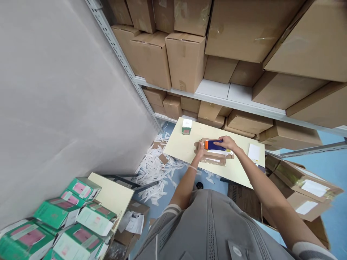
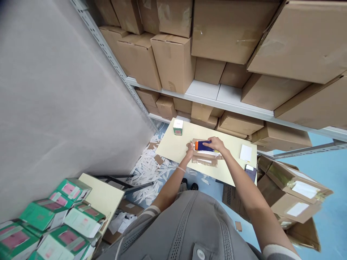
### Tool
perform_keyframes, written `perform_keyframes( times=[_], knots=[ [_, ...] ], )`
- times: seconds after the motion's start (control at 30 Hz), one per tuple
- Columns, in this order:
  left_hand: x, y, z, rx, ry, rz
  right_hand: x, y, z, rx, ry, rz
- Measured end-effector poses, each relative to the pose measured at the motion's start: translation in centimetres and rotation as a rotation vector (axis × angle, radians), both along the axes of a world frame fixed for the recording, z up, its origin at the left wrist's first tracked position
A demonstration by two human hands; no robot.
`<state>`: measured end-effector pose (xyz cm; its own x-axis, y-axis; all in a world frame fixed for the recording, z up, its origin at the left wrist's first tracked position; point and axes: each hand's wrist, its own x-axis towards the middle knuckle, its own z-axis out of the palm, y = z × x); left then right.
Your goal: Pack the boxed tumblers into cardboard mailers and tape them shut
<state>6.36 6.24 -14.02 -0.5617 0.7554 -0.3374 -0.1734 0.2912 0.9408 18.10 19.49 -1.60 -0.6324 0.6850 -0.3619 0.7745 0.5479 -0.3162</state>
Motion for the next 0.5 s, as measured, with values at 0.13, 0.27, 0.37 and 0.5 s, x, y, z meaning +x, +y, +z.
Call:
perform_keyframes(
  times=[0.13,0.27,0.37,0.5],
  knots=[
    [-0.3,1.7,-0.2,0.025,0.014,-0.016,-0.5,0.7,0.0,-0.021,-0.017,0.016],
    [-0.3,2.4,-1.0,0.084,0.063,-0.014,-0.6,1.0,0.1,-0.018,-0.023,-0.022],
    [-0.3,2.8,-1.7,0.071,0.075,-0.021,-0.3,1.5,-0.1,-0.028,-0.01,-0.062],
    [-0.3,3.5,-2.2,0.04,0.119,-0.007,0.9,2.3,-0.6,-0.075,0.027,-0.084]
  ],
)
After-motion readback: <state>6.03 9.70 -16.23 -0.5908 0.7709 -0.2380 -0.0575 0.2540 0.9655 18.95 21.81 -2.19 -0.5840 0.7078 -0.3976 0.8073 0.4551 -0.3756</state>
